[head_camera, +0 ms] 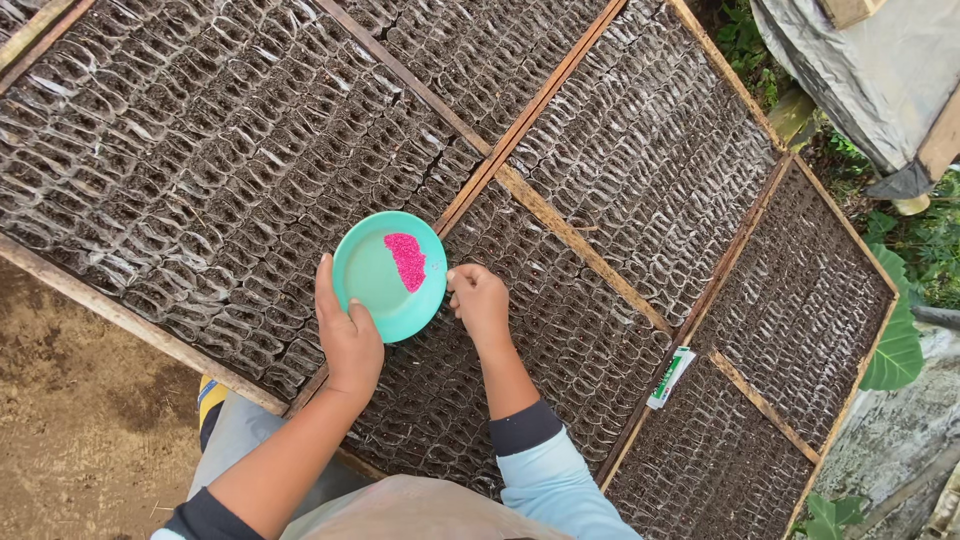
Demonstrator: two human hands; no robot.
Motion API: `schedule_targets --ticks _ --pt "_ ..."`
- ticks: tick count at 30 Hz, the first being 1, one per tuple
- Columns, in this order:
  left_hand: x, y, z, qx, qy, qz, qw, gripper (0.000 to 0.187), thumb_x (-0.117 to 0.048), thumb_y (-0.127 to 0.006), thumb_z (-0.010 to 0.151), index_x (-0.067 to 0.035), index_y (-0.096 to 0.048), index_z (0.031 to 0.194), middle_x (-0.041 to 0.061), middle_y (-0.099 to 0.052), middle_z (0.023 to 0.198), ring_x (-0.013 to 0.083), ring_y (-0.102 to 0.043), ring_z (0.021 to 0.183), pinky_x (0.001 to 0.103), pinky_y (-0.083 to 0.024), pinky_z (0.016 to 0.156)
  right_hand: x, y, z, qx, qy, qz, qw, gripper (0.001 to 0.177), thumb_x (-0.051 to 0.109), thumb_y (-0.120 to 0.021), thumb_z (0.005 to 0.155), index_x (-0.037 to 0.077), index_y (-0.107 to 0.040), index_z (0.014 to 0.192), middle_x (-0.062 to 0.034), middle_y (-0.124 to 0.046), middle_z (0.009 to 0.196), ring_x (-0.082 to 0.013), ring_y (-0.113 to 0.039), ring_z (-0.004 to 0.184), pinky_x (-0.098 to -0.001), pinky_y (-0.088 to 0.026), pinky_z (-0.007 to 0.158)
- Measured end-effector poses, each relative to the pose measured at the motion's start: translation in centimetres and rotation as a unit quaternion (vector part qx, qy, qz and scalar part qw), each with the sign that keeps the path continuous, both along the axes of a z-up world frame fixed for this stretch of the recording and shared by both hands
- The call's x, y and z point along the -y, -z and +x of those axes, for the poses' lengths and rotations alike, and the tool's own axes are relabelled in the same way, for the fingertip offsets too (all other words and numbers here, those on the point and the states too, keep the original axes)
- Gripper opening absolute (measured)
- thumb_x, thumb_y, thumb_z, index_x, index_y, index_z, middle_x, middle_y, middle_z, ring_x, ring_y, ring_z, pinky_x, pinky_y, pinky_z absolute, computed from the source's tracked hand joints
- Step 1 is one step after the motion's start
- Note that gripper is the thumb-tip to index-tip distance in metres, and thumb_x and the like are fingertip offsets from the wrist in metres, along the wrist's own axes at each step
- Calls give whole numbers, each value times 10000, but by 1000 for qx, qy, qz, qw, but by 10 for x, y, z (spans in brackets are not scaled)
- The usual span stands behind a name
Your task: The person holds a teal bowl containing pink seeds in their left hand and uses their right hand to pick up and place individual seeds into the cells of a seedling tray. The person works methodically across the tray, filling the soil pockets with seeds.
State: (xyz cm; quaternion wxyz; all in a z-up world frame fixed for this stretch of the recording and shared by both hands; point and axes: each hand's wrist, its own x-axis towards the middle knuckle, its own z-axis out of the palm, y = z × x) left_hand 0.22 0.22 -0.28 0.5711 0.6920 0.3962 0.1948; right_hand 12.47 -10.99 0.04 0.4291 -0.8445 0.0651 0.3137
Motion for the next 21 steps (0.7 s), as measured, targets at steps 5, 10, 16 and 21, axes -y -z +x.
schedule_targets --ticks 5,10,16,21 --pt "-1 3 0 10 1 0 1000 598 55 -270 904 -128 -174 1465 251 -164 1448 512 -172 1316 644 -171 1018 1 6 20 65 -28 -15 997 224 148 -543 903 -8 -656 1016 -84 -582 691 -121 -571 553 -288 -470 493" --pt "0 2 4 4 3 10 1000 592 58 -276 900 -111 -178 1459 248 -176 1451 497 -187 1322 634 -185 1020 -3 -7 19 55 -39 10 998 242 145 -508 931 -20 -641 1047 -50 -527 647 -91 -536 501 -273 -473 475" --pt "3 -2 11 17 11 10 1000 588 50 -267 900 -113 -179 1458 243 -195 1436 497 -199 1317 630 -192 1019 0 1 19 9 -25 44 999 339 151 -669 828 -100 -598 1044 -134 -571 760 -124 -581 594 -270 -493 480" --pt "4 6 10 13 1 14 1000 594 50 -279 895 -115 -186 1458 248 -206 1431 496 -214 1310 634 -197 1018 1 -3 23 -6 -7 36 999 203 115 -583 841 -51 -649 938 -67 -567 561 -91 -556 426 -214 -426 377"
